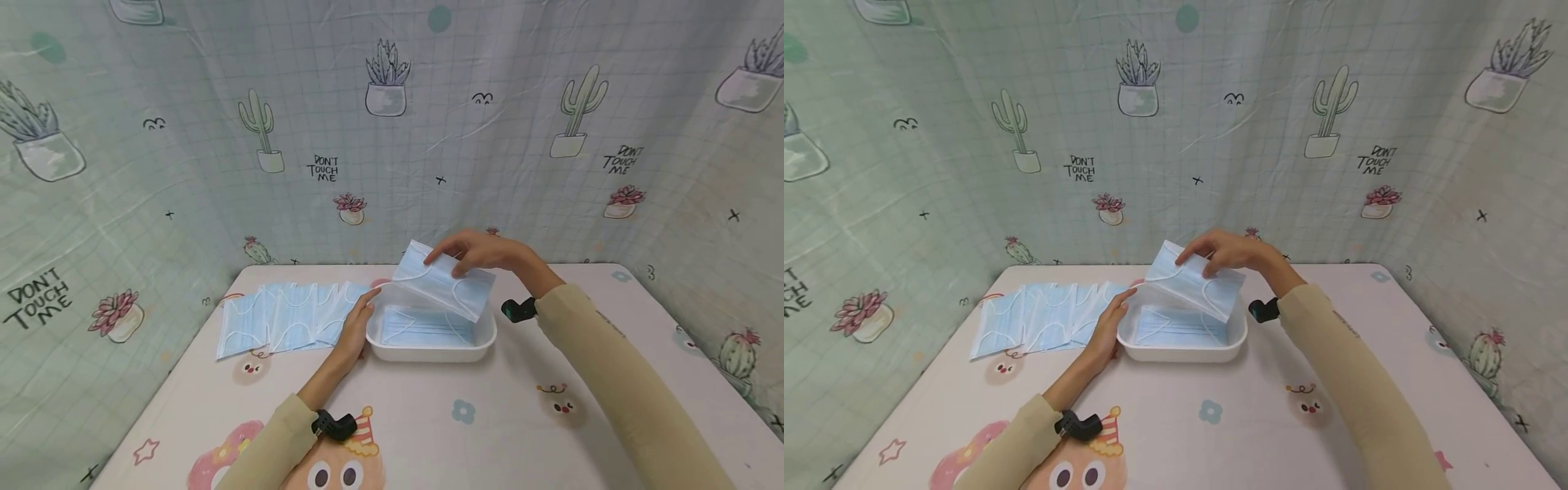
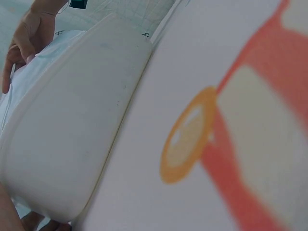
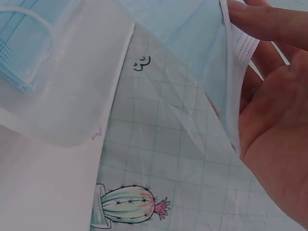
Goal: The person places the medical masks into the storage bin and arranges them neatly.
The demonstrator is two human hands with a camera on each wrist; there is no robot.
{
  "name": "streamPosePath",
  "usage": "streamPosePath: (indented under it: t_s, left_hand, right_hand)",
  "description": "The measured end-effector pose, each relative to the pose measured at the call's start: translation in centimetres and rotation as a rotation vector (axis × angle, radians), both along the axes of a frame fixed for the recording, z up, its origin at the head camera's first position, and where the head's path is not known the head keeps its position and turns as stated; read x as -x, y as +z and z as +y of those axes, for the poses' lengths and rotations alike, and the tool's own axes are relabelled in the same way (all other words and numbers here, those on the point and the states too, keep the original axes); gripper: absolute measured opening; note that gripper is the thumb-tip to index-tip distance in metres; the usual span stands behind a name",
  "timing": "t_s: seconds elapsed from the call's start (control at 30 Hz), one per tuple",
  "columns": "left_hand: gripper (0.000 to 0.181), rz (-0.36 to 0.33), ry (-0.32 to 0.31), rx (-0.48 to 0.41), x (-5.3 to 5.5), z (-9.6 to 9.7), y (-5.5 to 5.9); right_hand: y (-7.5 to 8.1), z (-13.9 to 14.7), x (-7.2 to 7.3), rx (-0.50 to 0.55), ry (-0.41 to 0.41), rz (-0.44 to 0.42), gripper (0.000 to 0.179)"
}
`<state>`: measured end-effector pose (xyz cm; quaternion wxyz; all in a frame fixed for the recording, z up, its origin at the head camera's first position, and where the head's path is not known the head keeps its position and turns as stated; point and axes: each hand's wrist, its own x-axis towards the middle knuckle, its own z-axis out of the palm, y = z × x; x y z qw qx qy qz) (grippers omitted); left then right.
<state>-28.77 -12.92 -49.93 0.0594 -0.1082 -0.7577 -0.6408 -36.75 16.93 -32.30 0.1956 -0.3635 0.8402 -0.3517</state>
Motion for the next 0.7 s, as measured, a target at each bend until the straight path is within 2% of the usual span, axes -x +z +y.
streamPosePath:
  t_s: [0.2, 0.33, 0.7]
  left_hand:
    - [0.046, -0.016, 0.017, 0.018, 0.1, 0.0, 0.1]
    - [0.045, -0.018, 0.016, 0.007, 0.2, 0.0, 0.1]
    - [0.046, -0.034, 0.001, 0.010, 0.4, -0.1, 0.4]
  right_hand:
    - [-0.9, -1.0, 1.0, -0.017, 0.114, -0.056, 0.054]
    - [-1.5, -1.9, 1.5, -0.055, 0.162, -0.042, 0.054]
    - [-3.1, -3.9, 2.1, -0.189, 0.161, -0.122, 0.056]
